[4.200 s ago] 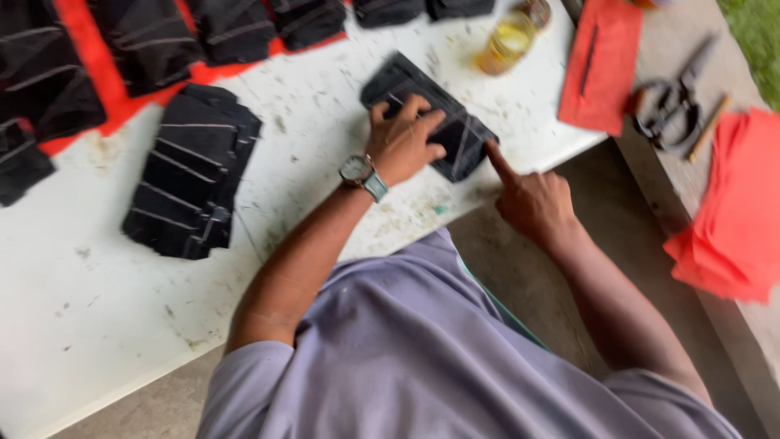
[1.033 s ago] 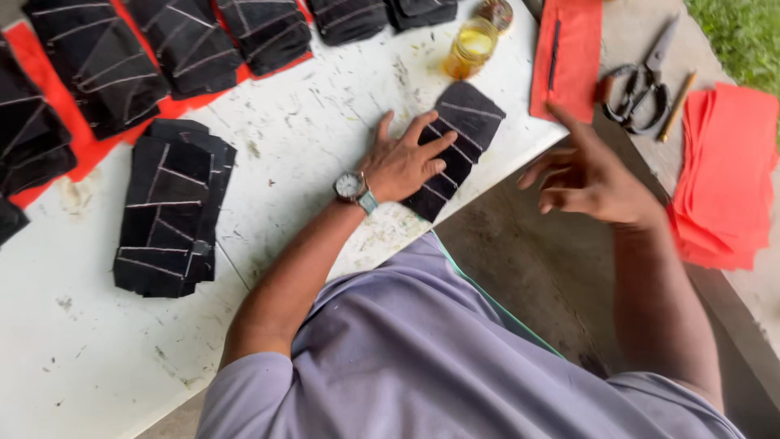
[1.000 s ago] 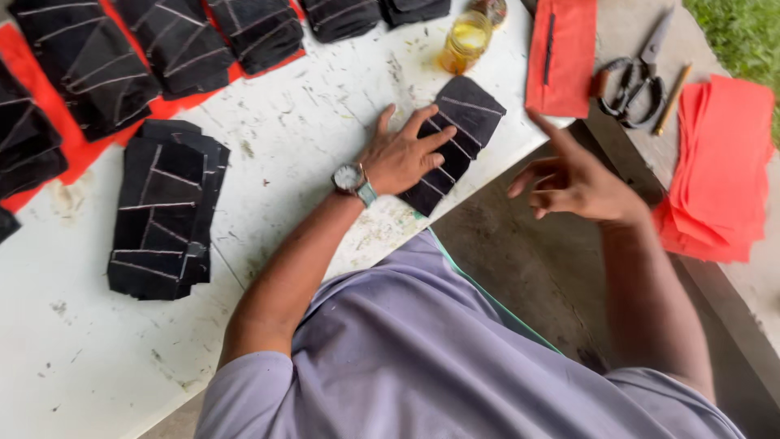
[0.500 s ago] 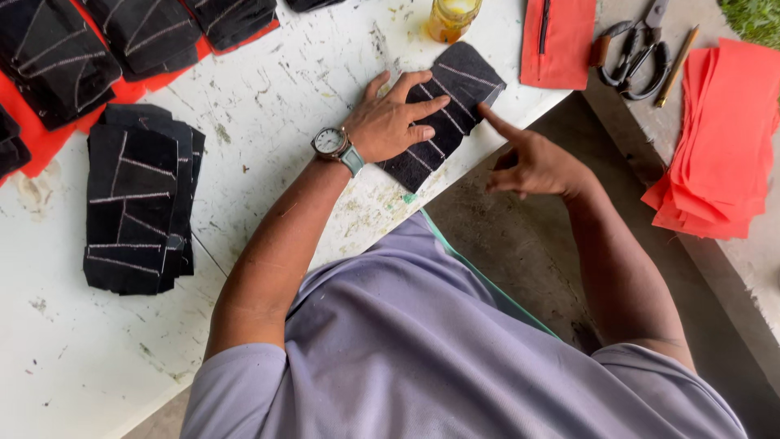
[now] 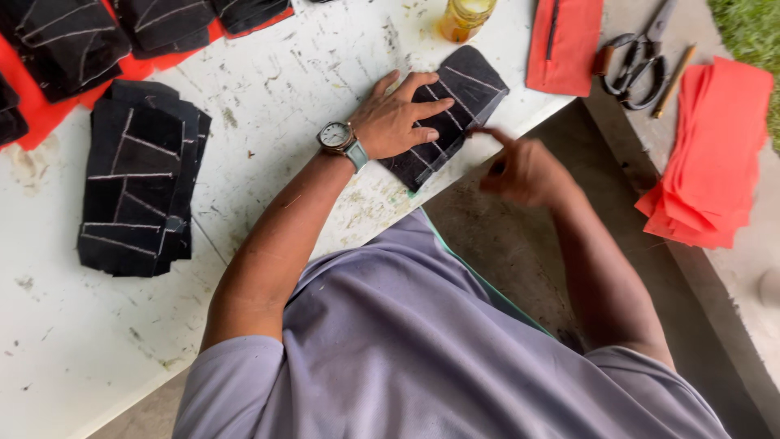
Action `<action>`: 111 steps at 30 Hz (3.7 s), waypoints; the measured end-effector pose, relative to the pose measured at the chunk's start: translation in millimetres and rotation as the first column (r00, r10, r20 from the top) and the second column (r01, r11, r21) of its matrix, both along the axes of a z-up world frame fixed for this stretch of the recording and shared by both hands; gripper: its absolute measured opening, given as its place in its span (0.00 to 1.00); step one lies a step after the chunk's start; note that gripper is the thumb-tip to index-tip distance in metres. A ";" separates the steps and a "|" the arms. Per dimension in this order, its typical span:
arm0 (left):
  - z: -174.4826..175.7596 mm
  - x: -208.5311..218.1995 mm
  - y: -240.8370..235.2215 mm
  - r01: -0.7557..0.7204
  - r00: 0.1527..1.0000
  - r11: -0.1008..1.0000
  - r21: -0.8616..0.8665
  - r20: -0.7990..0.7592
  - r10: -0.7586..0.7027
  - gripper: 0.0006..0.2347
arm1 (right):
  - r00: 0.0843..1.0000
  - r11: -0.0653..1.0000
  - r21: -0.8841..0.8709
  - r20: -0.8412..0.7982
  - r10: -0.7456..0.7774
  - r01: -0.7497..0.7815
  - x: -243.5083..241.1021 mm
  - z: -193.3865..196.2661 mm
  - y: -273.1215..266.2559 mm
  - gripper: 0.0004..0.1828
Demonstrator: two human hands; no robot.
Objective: The person repeatedly applies a yellow substance from a jar onto folded black fabric pieces using a finger. They work on multiple pieces one at a time, spreading the substance along the seams and then placing each treated piece into a growing stack on the table.
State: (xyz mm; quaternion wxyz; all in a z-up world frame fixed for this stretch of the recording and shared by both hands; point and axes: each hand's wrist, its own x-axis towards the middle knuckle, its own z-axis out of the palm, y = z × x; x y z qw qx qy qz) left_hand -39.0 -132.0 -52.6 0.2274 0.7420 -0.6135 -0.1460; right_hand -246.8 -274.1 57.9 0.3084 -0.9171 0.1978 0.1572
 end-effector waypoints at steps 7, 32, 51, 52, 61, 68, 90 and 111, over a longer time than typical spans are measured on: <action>-1.0 -0.8 3.0 -0.004 1.000 1.000 0.014 -0.024 0.005 0.23 | 0.982 0.941 -0.312 -0.090 -0.165 0.129 21.8 -5.2 -48.6 0.45; -3.7 1.3 9.4 -0.084 0.993 0.993 -0.081 -0.094 0.076 0.20 | 0.951 0.756 -0.578 -0.164 0.263 -0.309 171.4 -17.8 -130.1 0.39; 7.2 -2.6 9.9 -0.048 0.998 0.998 -0.048 -0.049 0.046 0.22 | 0.872 0.907 0.247 0.444 0.207 -0.341 36.4 62.2 -91.2 0.46; 7.9 -0.8 10.0 -0.048 0.998 0.997 -0.059 -0.041 0.046 0.23 | 0.908 0.815 0.498 0.412 0.076 -0.295 22.9 54.3 -82.9 0.55; 10.9 -2.2 11.5 -0.056 0.998 0.996 -0.069 -0.021 0.054 0.23 | 0.971 0.506 0.855 0.012 -0.241 0.115 -6.9 -42.8 -74.1 0.65; 3.9 -0.6 9.4 -0.074 0.997 0.996 -0.044 -0.031 0.073 0.23 | 0.963 0.977 0.211 -0.255 0.086 -0.031 -0.9 0.7 35.0 0.63; 49.1 -28.1 44.5 -0.226 0.926 0.943 0.246 0.356 0.129 0.10 | 0.796 0.753 -0.656 0.428 0.428 -0.051 68.0 23.6 -98.5 0.24; 39.7 -8.9 41.9 -0.267 0.964 0.958 0.109 0.038 0.264 0.22 | 0.938 0.757 0.611 0.347 0.006 -0.231 4.8 51.6 -37.5 0.65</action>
